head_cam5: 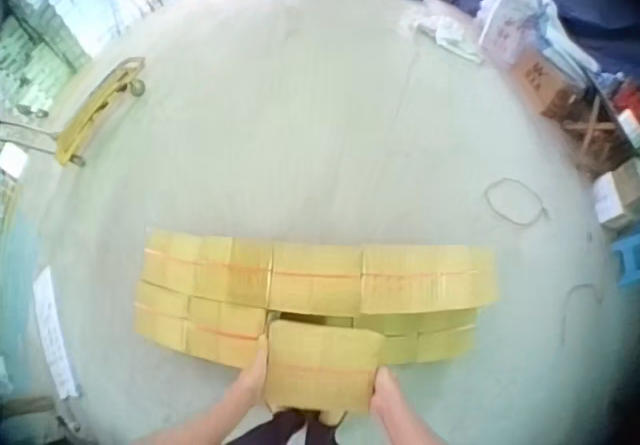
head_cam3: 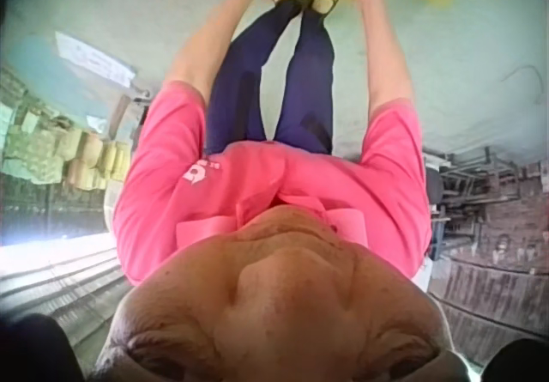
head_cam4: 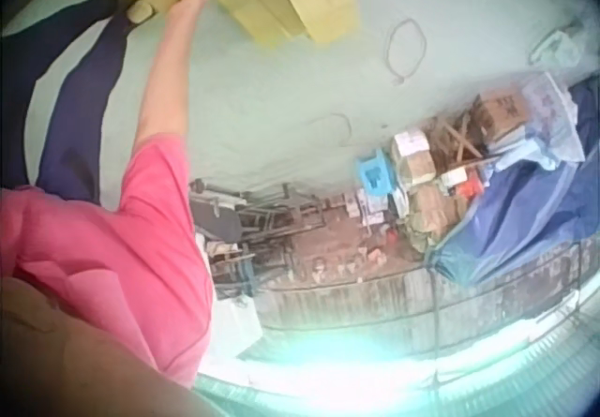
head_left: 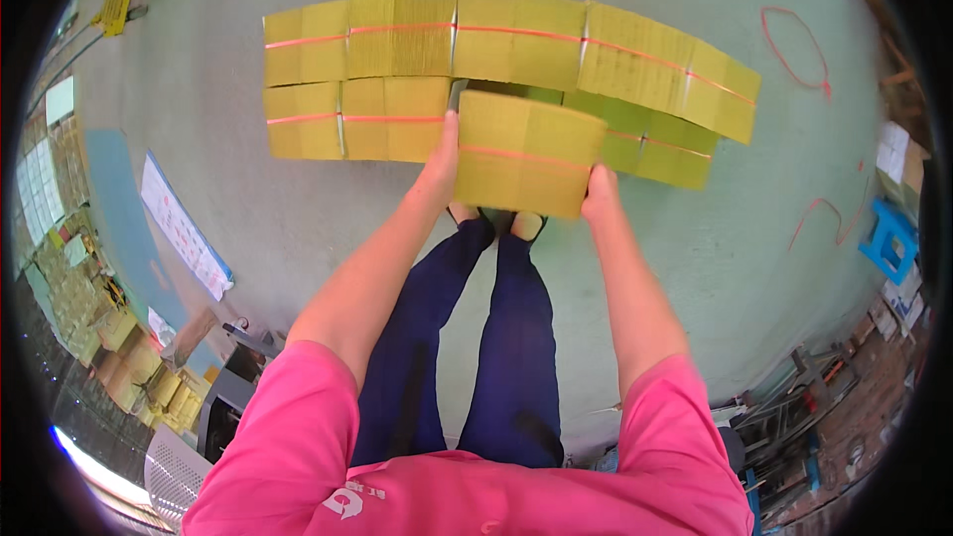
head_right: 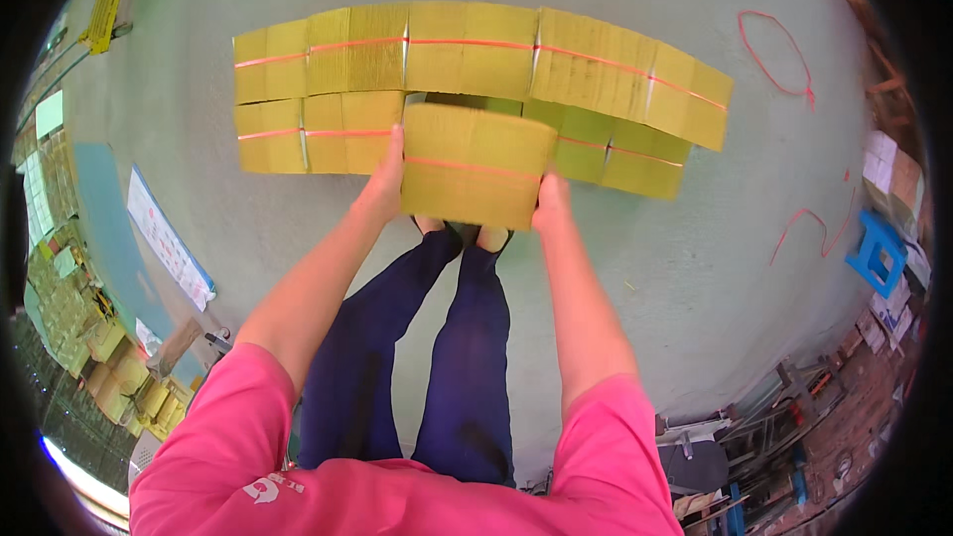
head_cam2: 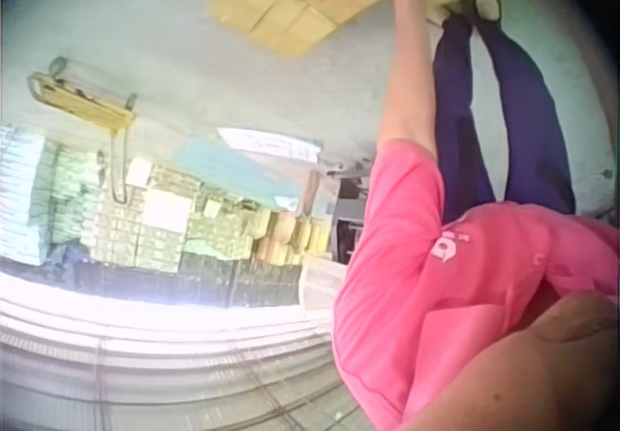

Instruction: Banding stacks of yellow paper using a machine and stacking them.

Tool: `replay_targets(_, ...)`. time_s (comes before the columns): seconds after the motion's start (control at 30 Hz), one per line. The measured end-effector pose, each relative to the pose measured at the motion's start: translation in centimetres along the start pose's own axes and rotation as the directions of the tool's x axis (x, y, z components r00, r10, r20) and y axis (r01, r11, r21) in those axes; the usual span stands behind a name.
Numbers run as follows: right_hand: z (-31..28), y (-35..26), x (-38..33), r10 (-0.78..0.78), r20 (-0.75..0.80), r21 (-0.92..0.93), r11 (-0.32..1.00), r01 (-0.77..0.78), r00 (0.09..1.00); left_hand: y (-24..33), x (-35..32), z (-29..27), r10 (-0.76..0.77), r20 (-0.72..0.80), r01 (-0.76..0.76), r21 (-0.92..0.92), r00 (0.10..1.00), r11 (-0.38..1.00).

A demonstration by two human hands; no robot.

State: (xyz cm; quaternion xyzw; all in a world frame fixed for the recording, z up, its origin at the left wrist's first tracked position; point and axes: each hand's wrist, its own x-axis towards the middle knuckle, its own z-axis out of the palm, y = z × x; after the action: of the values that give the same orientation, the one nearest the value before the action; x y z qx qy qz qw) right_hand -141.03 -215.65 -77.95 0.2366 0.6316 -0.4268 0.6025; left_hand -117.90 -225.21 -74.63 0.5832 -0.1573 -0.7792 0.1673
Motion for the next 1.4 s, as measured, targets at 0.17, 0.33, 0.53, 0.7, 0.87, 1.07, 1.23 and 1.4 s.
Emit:
replay_targets(0.17, 0.1, 1.4, 5.1, -0.185, 0.026, -0.070, 0.980, 0.187, 0.982, -4.7, -1.9, 2.3, 0.189, -0.284, -0.148, 0.160, 0.940, 0.976)
replay_targets(0.33, 0.3, 3.9, 3.8, 0.006, -0.302, -0.205, 0.976, -0.071, 0.953, -8.9, -4.4, -0.8, -0.135, -0.507, 0.003, -0.252, 0.851, 0.968)
replay_targets(0.53, -1.5, 4.2, 5.7, 0.024, 0.149, -0.007, 1.000, -0.023, 0.988, -9.1, 0.8, -3.3, -0.109, -0.121, 0.025, -0.552, 0.987, 0.834)
replay_targets(0.7, 1.7, 3.1, 5.0, 0.097, 0.044, -0.177, 0.980, -0.087, 0.994, -6.4, 1.6, -4.5, -0.225, -0.192, 0.102, -0.501, 0.955, 0.860)
replay_targets(0.87, 0.5, 0.7, 5.0, 0.082, -0.234, -0.435, 0.882, -0.179, 0.969, -1.7, 0.5, -1.1, -0.462, -0.336, 0.559, 0.303, 0.821, 0.772)
replay_targets(1.07, 1.0, 0.6, 3.0, -0.717, 0.409, -0.852, -0.078, 0.518, 0.564, 0.7, 0.6, -0.3, 0.664, 0.239, -0.232, 0.968, 0.709, -0.100)
replay_targets(1.23, 4.3, 1.9, 2.3, -0.676, 0.519, -0.784, -0.133, 0.606, 0.523, -0.1, 3.4, -1.2, 0.509, 0.414, -0.245, 0.898, 0.755, -0.366)
replay_targets(1.4, 4.5, 2.8, 2.4, -0.701, 0.440, -0.811, -0.042, 0.584, 0.561, 0.3, 4.1, -2.2, 0.458, 0.437, -0.223, 0.866, 0.774, -0.448)
